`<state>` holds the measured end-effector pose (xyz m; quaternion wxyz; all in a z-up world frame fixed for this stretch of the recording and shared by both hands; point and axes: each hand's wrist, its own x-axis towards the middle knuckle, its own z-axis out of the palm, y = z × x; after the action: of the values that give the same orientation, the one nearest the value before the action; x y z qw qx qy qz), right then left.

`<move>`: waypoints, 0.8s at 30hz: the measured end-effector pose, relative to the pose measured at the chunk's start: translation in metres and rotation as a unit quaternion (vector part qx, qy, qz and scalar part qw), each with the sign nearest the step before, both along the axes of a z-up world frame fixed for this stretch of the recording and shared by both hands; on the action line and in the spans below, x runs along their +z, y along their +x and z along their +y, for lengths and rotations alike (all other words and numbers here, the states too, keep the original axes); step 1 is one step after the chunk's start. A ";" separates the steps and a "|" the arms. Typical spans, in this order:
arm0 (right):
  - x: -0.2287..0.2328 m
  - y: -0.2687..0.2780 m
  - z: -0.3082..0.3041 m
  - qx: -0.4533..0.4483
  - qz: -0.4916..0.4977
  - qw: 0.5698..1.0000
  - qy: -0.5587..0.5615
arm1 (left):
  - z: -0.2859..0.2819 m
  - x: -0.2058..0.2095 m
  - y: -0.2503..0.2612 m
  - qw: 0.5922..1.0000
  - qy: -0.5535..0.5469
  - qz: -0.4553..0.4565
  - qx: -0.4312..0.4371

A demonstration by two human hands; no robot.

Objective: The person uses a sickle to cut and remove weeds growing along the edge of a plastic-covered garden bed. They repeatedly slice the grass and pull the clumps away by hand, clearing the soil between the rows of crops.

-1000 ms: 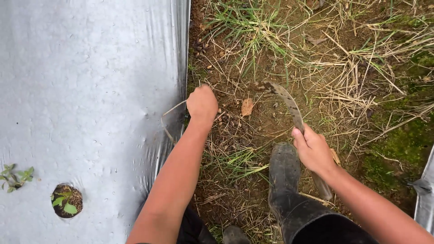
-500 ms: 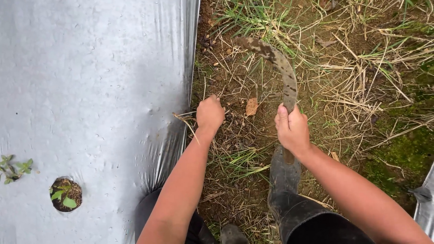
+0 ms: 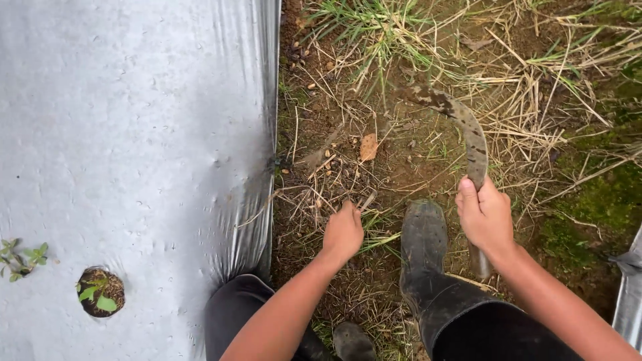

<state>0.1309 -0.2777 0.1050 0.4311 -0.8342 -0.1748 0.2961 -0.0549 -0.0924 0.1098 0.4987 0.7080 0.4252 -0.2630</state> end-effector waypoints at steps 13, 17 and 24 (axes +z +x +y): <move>0.013 -0.030 -0.093 -0.203 0.062 0.975 -0.061 | -0.045 -0.017 0.093 0.908 0.285 -0.021 -0.307; 0.010 -0.039 -0.099 -0.208 0.082 0.972 -0.073 | -0.048 -0.097 0.118 0.888 0.333 -0.047 -0.314; -0.004 -0.043 -0.118 -0.217 0.092 0.967 -0.097 | -0.054 -0.178 0.135 0.807 0.412 -0.206 -0.370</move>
<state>0.0882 -0.3960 0.1007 0.4166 -0.8591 0.0806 0.2861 0.0796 -0.1461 -0.0680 0.1008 0.9882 0.0867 -0.0760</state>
